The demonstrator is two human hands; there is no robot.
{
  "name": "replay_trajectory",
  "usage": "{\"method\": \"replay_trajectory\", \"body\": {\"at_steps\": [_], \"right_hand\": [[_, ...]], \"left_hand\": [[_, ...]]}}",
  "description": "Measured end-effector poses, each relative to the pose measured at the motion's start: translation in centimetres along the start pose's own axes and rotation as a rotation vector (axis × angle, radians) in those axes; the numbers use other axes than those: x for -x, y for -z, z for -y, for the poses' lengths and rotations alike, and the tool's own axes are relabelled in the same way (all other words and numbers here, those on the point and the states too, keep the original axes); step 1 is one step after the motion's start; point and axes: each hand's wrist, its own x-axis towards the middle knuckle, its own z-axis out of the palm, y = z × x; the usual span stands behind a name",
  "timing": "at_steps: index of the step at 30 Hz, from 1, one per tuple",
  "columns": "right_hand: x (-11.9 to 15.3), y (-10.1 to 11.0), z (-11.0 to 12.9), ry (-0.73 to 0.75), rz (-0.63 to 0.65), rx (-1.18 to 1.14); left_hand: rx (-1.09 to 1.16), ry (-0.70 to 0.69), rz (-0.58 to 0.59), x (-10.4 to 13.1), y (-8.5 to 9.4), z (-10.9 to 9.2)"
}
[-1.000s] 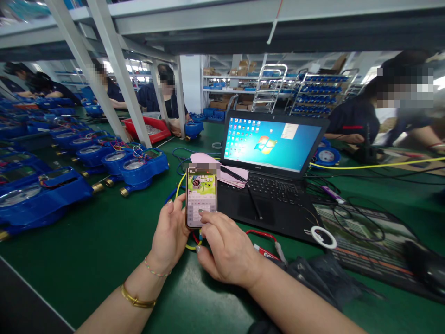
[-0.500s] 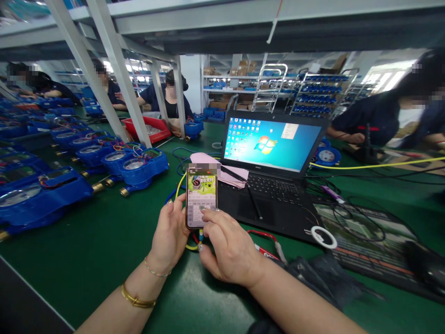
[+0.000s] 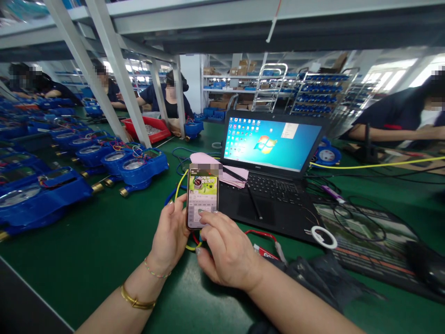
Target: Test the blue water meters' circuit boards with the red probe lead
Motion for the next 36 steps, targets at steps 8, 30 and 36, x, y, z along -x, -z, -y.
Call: {"method": "replay_trajectory", "body": {"at_steps": [8,30,36], "right_hand": [[-0.2,-0.2,0.3,-0.054,0.088,0.057],[0.2,-1.1,-2.3,-0.46,-0.121,-0.108],[0.4,-1.7,-2.7,-0.5,-0.098,-0.124]], "left_hand": [[0.014,-0.017,0.064,0.0,0.2,0.3],[0.018,0.031,-0.037,-0.1,0.0,-0.3],[0.016,0.051,-0.053,-0.1,-0.1,-0.3]]}}
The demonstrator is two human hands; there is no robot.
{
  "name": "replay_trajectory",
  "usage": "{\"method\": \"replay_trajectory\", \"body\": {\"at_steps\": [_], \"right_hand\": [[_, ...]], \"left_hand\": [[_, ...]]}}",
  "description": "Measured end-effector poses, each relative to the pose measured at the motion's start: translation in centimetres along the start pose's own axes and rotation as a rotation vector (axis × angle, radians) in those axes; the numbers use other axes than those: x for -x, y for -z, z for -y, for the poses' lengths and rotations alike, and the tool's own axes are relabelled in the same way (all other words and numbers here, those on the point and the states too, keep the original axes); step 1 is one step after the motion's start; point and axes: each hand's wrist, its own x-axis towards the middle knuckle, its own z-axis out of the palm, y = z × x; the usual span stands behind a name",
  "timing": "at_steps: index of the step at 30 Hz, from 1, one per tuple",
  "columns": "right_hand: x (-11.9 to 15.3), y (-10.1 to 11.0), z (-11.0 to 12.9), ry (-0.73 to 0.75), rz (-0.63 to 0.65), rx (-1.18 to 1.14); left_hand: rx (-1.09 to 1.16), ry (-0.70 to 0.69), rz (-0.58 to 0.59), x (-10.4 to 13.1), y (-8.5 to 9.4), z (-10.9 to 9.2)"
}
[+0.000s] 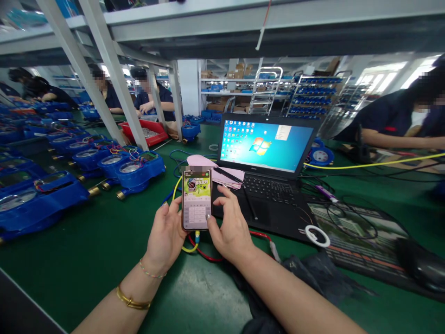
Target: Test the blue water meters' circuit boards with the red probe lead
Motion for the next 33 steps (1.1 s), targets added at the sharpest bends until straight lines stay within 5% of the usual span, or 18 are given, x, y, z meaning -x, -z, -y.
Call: {"method": "replay_trajectory", "body": {"at_steps": [18,23,33], "right_hand": [[0.1,-1.1,0.3,0.014,0.038,-0.124],[0.0,-1.3,-0.2,-0.098,-0.037,-0.173],[0.3,-1.5,-0.4,-0.191,0.025,-0.319]], "left_hand": [[-0.025,-0.017,-0.013,-0.1,0.2,0.2],[-0.027,-0.014,-0.006,0.1,-0.1,0.3],[-0.04,-0.018,-0.032,0.3,-0.4,0.4]]}}
